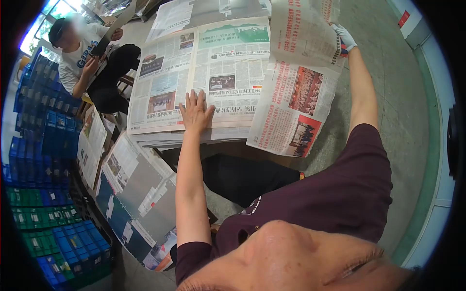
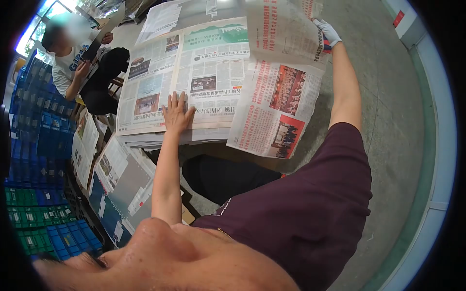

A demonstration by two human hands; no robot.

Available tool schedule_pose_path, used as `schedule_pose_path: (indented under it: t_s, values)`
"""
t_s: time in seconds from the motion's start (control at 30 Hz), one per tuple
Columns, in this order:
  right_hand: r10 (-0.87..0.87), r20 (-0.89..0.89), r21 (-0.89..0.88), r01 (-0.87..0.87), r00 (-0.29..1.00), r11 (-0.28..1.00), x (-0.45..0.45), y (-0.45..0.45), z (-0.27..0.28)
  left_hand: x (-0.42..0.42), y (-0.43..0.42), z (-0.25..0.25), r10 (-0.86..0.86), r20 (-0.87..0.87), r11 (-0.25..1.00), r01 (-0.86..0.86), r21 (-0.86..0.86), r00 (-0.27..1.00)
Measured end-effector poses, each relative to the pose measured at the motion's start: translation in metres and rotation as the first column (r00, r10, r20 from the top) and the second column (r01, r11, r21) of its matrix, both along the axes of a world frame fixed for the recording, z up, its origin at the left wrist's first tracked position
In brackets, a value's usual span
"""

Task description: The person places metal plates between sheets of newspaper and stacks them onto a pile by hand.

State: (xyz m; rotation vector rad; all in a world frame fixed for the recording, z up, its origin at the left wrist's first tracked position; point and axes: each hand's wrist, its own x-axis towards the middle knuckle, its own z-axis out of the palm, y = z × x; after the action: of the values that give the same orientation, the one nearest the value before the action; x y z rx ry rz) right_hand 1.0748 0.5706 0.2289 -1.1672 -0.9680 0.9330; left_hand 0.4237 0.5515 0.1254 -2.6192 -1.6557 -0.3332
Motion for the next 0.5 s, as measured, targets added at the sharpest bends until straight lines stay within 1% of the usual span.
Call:
schedule_pose_path:
  t_s: [0.1, 0.13, 0.23, 0.27, 0.37, 0.43, 0.5]
  values:
    - [-0.176, 0.21, -0.01, 0.182, 0.962, 0.983, -0.036, 0.0, 0.027, 0.008, 0.007, -0.006, 0.212, -0.044, 0.97, -0.215, -0.116, 0.976]
    - [-0.228, 0.185, -0.044, 0.24, 0.956, 0.97, -0.043, 0.007, 0.029, 0.007, 0.009, -0.006, 0.235, -0.055, 0.962, -0.24, -0.133, 0.971]
    - [-0.255, 0.485, -0.084, 0.335, 0.837, 0.939, -0.022, 0.05, 0.014, 0.009, 0.01, 0.0, 0.242, -0.037, 0.958, -0.244, -0.153, 0.97]
    - [-0.34, 0.544, -0.032, 0.424, 0.768, 0.905, -0.018, 0.062, 0.005, 0.008, 0.01, -0.001, 0.264, -0.044, 0.951, -0.268, -0.157, 0.964]
    - [-0.487, 0.631, 0.019, 0.615, 0.604, 0.788, -0.011, 0.088, -0.019, 0.011, 0.011, -0.001, 0.314, -0.093, 0.931, -0.326, -0.163, 0.945]
    - [-0.485, 0.651, -0.027, 0.657, 0.584, 0.753, -0.011, 0.092, -0.02, 0.009, 0.008, 0.006, 0.327, -0.154, 0.92, -0.351, -0.174, 0.932]
    - [-0.486, 0.658, -0.048, 0.677, 0.575, 0.735, -0.021, 0.096, -0.014, 0.006, 0.008, 0.01, 0.304, -0.152, 0.925, -0.33, -0.191, 0.94]
